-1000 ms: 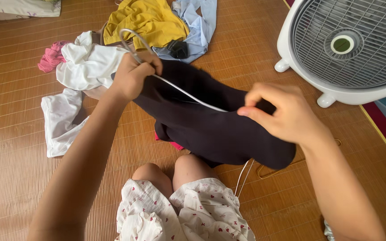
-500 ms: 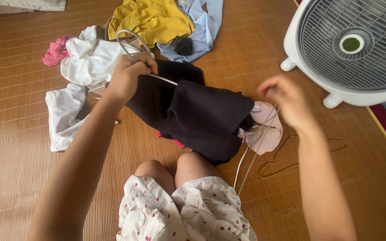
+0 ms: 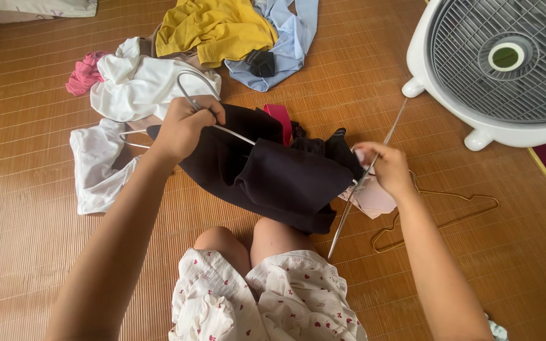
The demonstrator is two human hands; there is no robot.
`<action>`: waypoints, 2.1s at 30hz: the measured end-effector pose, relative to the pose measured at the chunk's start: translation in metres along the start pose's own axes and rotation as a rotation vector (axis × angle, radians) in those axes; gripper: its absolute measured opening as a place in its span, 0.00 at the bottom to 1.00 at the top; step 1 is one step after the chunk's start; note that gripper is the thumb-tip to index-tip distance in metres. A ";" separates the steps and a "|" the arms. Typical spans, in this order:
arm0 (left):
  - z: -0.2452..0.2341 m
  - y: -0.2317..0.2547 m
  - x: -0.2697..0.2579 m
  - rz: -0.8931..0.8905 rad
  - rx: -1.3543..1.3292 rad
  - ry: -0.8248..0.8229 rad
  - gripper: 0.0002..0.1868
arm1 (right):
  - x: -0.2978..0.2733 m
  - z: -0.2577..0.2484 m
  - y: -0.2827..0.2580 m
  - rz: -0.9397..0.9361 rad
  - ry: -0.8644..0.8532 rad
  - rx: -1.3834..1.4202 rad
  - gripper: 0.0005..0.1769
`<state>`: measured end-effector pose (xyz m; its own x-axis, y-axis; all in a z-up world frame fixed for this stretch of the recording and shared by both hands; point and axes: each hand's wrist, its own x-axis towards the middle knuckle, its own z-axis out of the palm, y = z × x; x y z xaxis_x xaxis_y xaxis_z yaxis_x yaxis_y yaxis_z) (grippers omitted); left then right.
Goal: The person picks up various garments from a pile on a bed, places each on a hanger, and hangs them on a window-mounted rack. Items handled include a black shirt, white shirt, beige pants, yellow shirt, and blue shirt.
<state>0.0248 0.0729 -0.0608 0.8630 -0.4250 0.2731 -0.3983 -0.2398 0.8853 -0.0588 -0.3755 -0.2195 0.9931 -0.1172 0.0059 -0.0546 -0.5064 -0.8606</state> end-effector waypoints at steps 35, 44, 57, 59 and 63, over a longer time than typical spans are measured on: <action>-0.112 0.187 0.305 0.634 0.431 -0.134 0.14 | 0.076 -0.152 -0.359 -0.357 0.720 -0.804 0.16; -0.039 0.257 0.360 0.941 0.563 -0.243 0.08 | -0.048 -0.225 -0.371 -0.217 1.038 -0.942 0.18; 0.153 0.382 0.287 1.118 0.460 -0.047 0.14 | -0.218 -0.394 -0.417 -0.138 0.821 -1.090 0.16; 0.170 0.393 0.266 1.084 0.419 -0.122 0.15 | -0.241 -0.395 -0.428 -0.104 0.826 -1.024 0.15; 0.196 0.419 0.221 1.062 0.314 -0.230 0.13 | -0.275 -0.387 -0.433 0.126 0.933 -1.126 0.12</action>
<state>-0.0119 -0.2926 0.2965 -0.0236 -0.6869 0.7264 -0.9842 0.1436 0.1038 -0.3487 -0.4542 0.3485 0.5740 -0.4867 0.6585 -0.6190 -0.7844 -0.0401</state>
